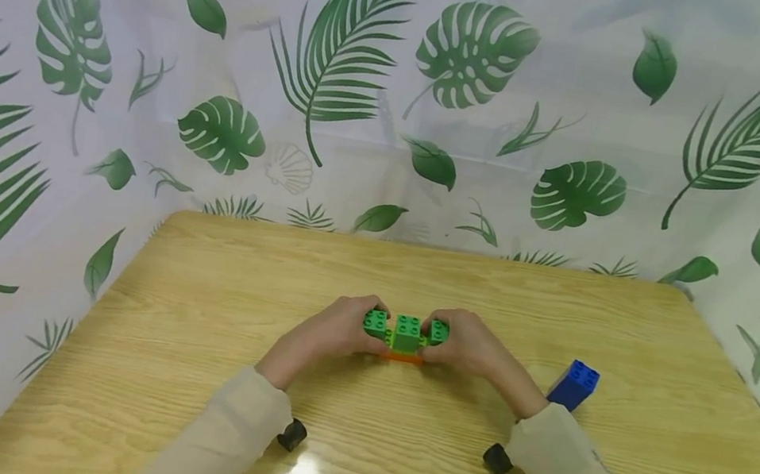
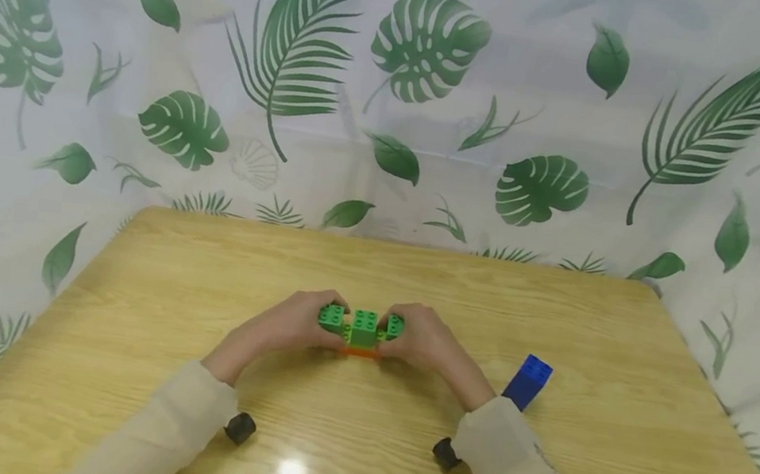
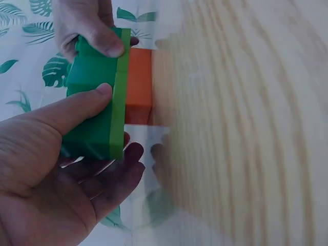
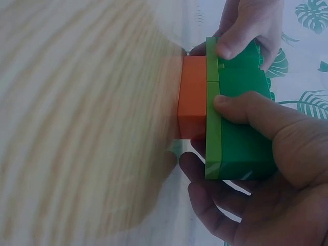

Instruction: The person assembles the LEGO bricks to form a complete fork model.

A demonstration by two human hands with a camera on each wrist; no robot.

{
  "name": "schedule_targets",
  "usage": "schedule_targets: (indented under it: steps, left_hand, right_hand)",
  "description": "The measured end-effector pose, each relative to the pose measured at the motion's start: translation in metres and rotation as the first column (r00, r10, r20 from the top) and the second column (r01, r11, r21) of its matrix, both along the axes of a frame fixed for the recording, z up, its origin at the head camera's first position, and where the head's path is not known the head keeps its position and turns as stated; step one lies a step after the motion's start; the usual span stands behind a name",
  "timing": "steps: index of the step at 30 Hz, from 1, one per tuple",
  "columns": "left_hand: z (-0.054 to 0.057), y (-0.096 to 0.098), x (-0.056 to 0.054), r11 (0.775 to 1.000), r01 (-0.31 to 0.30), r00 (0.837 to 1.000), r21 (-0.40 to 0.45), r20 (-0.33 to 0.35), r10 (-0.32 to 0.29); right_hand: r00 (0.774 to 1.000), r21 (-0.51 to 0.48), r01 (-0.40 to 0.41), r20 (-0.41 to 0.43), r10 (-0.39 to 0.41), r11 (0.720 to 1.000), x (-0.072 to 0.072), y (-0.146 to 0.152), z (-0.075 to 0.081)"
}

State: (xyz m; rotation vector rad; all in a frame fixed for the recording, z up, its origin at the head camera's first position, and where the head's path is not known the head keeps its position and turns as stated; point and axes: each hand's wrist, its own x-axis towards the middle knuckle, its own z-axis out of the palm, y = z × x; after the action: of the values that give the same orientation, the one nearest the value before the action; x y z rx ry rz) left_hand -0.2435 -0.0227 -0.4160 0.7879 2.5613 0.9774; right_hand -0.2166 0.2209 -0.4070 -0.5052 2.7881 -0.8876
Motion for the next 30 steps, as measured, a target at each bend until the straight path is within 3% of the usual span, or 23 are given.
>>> schedule_targets:
  steps: [5, 15, 23, 30]
  left_hand:
    - [0.008, -0.014, 0.001, 0.998, -0.016, 1.000, 0.060, 0.026, 0.014]
    - [0.015, -0.022, 0.004, 0.998, 0.002, 1.000, 0.063, -0.003, -0.002]
    - [0.015, -0.023, 0.005, 0.998, 0.007, 1.000, 0.056, -0.006, -0.007]
    - [0.017, -0.022, 0.006, 0.999, -0.004, 1.000, 0.052, -0.002, 0.005]
  right_hand:
    - [1.000, -0.010, -0.002, -0.004, 0.002, 1.000, 0.001, 0.001, 0.001]
    - [1.000, -0.039, 0.015, 0.009, -0.014, 0.999, 0.009, 0.005, 0.008]
    - [0.995, -0.110, 0.017, -0.100, -0.028, 0.994, 0.042, 0.036, 0.039]
    - [0.980, -0.038, 0.096, -0.172, -0.101, 0.995, 0.072, 0.088, 0.058]
